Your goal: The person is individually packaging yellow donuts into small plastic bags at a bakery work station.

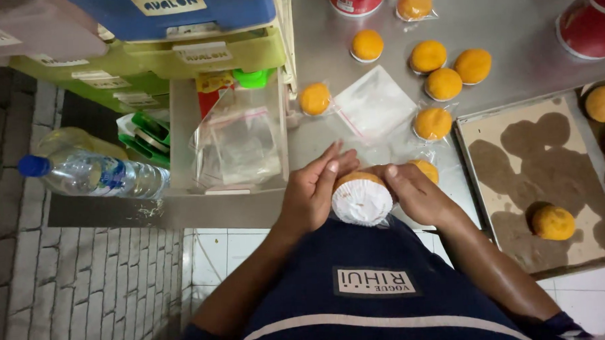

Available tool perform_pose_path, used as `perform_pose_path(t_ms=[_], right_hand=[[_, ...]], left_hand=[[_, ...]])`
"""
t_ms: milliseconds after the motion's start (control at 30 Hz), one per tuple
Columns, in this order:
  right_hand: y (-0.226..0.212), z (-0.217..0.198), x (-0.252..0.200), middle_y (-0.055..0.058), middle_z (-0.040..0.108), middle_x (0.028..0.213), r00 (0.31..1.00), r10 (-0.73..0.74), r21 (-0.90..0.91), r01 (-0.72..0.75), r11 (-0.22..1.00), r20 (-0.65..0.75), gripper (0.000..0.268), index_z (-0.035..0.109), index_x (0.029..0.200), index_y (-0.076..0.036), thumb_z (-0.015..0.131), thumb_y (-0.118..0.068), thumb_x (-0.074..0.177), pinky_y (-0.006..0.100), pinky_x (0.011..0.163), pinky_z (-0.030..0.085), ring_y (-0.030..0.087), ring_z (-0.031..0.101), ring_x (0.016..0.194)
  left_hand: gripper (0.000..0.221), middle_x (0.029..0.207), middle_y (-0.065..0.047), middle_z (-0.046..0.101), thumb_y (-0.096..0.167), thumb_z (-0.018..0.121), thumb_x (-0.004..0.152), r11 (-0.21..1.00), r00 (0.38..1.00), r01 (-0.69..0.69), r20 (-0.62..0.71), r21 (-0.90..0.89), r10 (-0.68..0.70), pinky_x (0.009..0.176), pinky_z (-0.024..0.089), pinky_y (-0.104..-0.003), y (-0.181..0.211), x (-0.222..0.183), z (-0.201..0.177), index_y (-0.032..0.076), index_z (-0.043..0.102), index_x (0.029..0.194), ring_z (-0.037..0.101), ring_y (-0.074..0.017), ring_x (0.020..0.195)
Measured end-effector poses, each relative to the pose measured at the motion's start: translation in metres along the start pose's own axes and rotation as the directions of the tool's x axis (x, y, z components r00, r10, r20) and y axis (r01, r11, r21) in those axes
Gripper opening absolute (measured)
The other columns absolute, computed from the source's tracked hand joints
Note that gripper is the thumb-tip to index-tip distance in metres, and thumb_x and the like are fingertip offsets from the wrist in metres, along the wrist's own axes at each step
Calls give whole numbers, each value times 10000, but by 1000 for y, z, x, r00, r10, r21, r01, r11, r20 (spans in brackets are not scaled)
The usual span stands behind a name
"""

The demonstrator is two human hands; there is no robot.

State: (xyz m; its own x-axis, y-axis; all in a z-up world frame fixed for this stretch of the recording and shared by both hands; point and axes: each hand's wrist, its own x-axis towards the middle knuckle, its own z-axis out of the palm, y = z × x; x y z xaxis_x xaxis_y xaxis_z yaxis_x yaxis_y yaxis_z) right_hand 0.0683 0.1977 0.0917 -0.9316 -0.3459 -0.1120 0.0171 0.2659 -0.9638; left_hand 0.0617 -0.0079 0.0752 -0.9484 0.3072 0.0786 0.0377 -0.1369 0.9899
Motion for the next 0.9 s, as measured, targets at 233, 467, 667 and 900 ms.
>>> perform_pose_path(t_ms=[233,467,667,900], right_hand=[[-1,12,-14,91,612,560,994,50,-29,-53,998,-95,699,781,814,-58,280,-462,1085,355,610,517,232,610,571],[77,8,-22,131,653,648,980,33,-28,-40,999,-198,698,717,777,-5,263,-422,1105,409,656,556,256,636,671],[-7,-2,-13,252,523,1049,679,-600,-555,329,764,-423,514,518,1275,124,749,-203,953,467,816,551,445,610,968],[-61,10,4,123,658,854,600,-797,-812,430,394,-70,142,725,981,-25,762,-125,887,424,632,516,324,654,729]], left_hand=[[454,1201,-282,714,183,612,1020,996,995,-71,-60,53,74,872,608,-423,-8,-10,-3,-47,573,1409,703,-285,1045],[379,1197,-271,724,174,560,1051,1000,994,-17,-104,11,18,990,560,-467,-8,-9,-7,-65,653,1330,668,-319,1163],[435,1294,-320,655,106,518,1055,999,993,-45,-114,-29,41,1088,484,-529,11,-7,13,-86,510,1445,591,-309,1246],[461,1109,-281,747,84,442,1053,949,982,-187,44,254,181,910,594,-487,21,-2,1,-42,498,1492,713,-356,1082]])
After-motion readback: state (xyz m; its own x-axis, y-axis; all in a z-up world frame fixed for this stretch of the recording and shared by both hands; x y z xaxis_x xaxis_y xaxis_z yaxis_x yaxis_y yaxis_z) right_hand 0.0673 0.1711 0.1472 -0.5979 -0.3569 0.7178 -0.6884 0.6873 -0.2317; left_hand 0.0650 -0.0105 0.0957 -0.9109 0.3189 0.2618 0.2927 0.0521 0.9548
